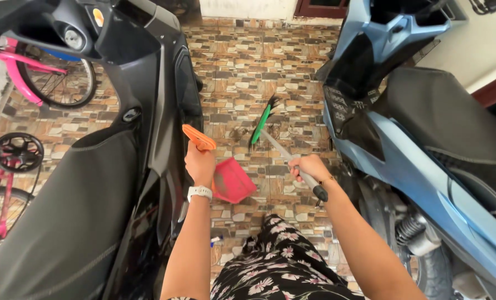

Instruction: The recorder is sweeping a tiled floor in a garage or storage area using a broom and dustpan, moving between parked motorcycles and bicycles.

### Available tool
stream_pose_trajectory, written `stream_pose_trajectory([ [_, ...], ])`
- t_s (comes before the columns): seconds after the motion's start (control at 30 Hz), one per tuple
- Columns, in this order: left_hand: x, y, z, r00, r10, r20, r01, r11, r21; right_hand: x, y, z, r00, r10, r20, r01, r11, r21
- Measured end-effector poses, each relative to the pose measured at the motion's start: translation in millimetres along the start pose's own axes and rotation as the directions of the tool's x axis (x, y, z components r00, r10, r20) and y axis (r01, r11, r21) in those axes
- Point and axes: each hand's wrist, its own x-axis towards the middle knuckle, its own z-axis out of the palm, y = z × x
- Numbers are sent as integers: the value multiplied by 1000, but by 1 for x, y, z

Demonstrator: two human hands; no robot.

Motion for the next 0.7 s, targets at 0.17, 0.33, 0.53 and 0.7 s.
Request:
stream_pose_trajectory([
  [0.17,65,31,28,999,6,-43,-5,1000,5,56,-59,7,999,-41,-12,41,999,5],
  [0.33,139,58,64,996,20,-86,-25,998,-51,139,-106,4,996,-61,-71,68,993,99],
  [0.53,248,100,136,988,57,-146,-65,997,-49,238,-193,-9,999,20,-33,-14,982,188],
  [0.7,327,160,186,994,27,-108,-24,999,25,305,-271,-30,999,42,12,-44,961,272],
])
